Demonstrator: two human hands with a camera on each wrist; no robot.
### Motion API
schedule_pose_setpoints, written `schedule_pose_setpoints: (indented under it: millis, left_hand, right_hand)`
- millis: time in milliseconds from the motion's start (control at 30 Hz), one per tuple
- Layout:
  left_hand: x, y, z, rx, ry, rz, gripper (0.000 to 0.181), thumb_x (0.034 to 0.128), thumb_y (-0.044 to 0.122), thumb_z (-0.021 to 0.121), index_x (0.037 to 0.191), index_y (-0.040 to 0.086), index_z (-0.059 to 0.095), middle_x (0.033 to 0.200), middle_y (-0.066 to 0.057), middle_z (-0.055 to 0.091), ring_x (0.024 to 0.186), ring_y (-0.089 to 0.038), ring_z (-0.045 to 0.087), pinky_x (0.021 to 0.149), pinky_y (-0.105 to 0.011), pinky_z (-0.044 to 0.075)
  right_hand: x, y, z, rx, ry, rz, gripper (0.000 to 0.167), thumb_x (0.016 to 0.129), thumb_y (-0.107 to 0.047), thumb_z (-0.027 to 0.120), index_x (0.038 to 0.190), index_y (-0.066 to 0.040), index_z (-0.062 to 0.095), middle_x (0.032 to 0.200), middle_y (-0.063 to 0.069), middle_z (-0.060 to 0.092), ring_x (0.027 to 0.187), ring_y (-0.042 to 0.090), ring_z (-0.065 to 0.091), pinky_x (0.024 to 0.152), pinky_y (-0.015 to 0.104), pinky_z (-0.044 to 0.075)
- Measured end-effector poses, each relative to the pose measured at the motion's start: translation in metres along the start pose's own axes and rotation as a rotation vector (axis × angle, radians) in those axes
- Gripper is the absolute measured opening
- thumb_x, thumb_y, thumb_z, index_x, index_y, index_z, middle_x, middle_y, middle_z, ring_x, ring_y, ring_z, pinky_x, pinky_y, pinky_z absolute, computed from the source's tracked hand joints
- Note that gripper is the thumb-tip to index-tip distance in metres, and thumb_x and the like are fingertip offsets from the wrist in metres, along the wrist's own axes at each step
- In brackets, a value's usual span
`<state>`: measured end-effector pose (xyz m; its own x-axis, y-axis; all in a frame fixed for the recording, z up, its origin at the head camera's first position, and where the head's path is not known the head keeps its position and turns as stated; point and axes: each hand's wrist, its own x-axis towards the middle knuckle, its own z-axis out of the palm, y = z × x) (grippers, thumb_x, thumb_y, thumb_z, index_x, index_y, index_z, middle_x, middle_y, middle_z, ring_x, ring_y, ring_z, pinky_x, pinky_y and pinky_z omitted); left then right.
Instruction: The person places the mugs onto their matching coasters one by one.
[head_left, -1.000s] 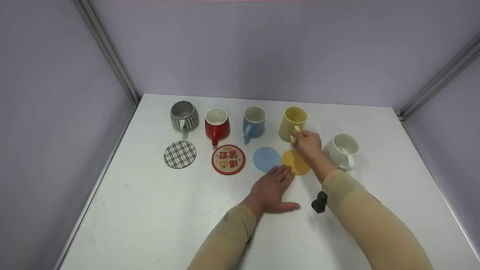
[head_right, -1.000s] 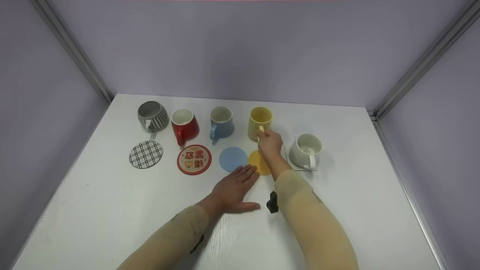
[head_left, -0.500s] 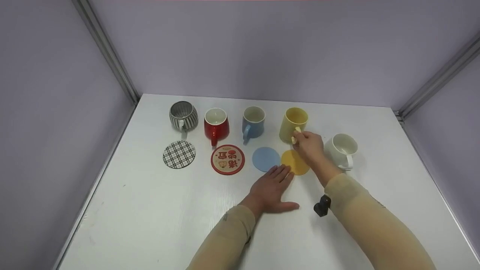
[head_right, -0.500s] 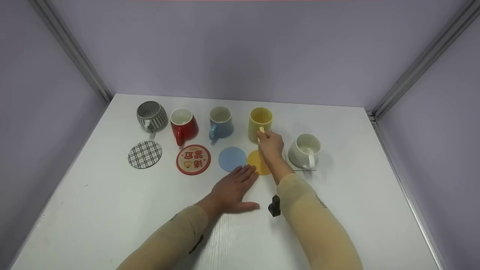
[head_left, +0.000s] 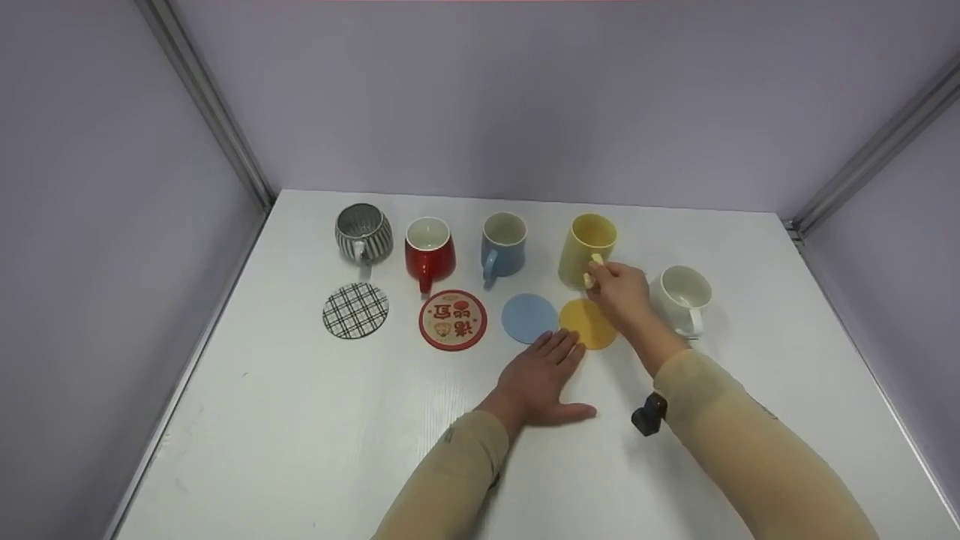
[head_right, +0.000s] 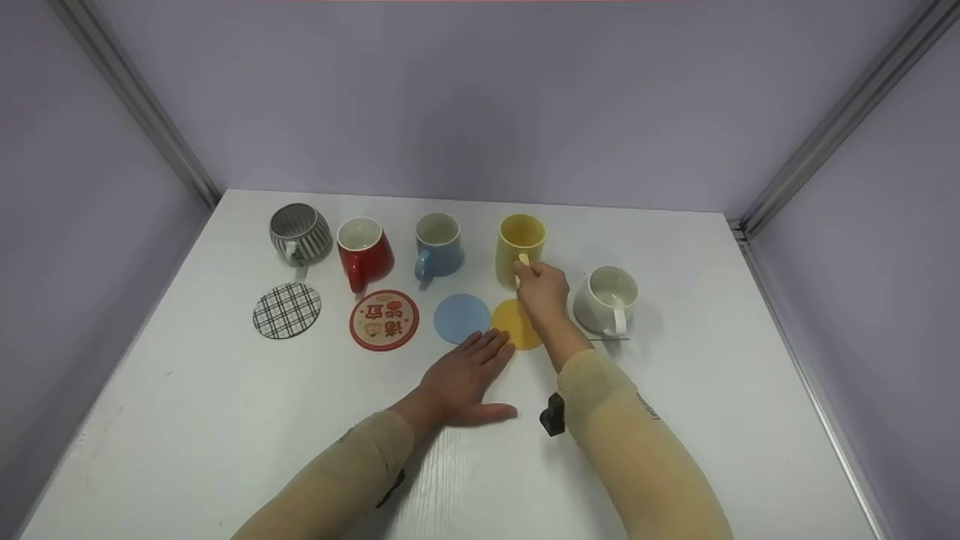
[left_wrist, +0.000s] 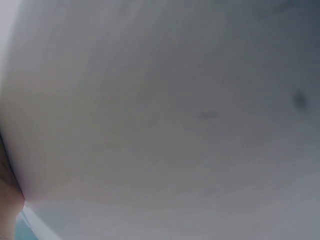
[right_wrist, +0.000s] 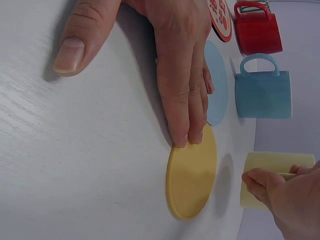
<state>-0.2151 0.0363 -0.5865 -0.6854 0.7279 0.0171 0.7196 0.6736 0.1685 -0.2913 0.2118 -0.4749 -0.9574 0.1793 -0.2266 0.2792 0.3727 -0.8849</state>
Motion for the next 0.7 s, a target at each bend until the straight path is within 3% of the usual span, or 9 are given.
schedule_pose_setpoints:
  millis: [400, 700]
  left_hand:
    - [-0.0002, 0.0003, -0.0007, 0.006, -0.008, -0.009, 0.108, 0.0935, 0.091, 0.025, 0.171, 0.015, 0.023, 0.178, -0.004, 0.012, 0.163, -0.019, 0.008, 0.130, -0.034, 0.004]
    - [0.0002, 0.0009, -0.0016, 0.002, -0.008, -0.008, 0.107, 0.0936, 0.091, 0.026, 0.171, 0.016, 0.022, 0.178, -0.003, 0.013, 0.163, -0.018, 0.008, 0.130, -0.034, 0.005]
  right_hand:
    - [-0.0037, -0.0039, -0.0023, 0.039, 0.000, 0.015, 0.042, 0.113, -0.029, 0.054, 0.121, 0.009, 0.067, 0.107, 0.015, 0.065, 0.093, 0.017, 0.061, 0.076, 0.018, 0.055]
    - [-0.0082, -0.0077, -0.0055, 0.048, -0.026, 0.031, 0.041, 0.113, -0.028, 0.052, 0.127, 0.009, 0.064, 0.124, 0.020, 0.063, 0.115, 0.025, 0.063, 0.101, 0.032, 0.057]
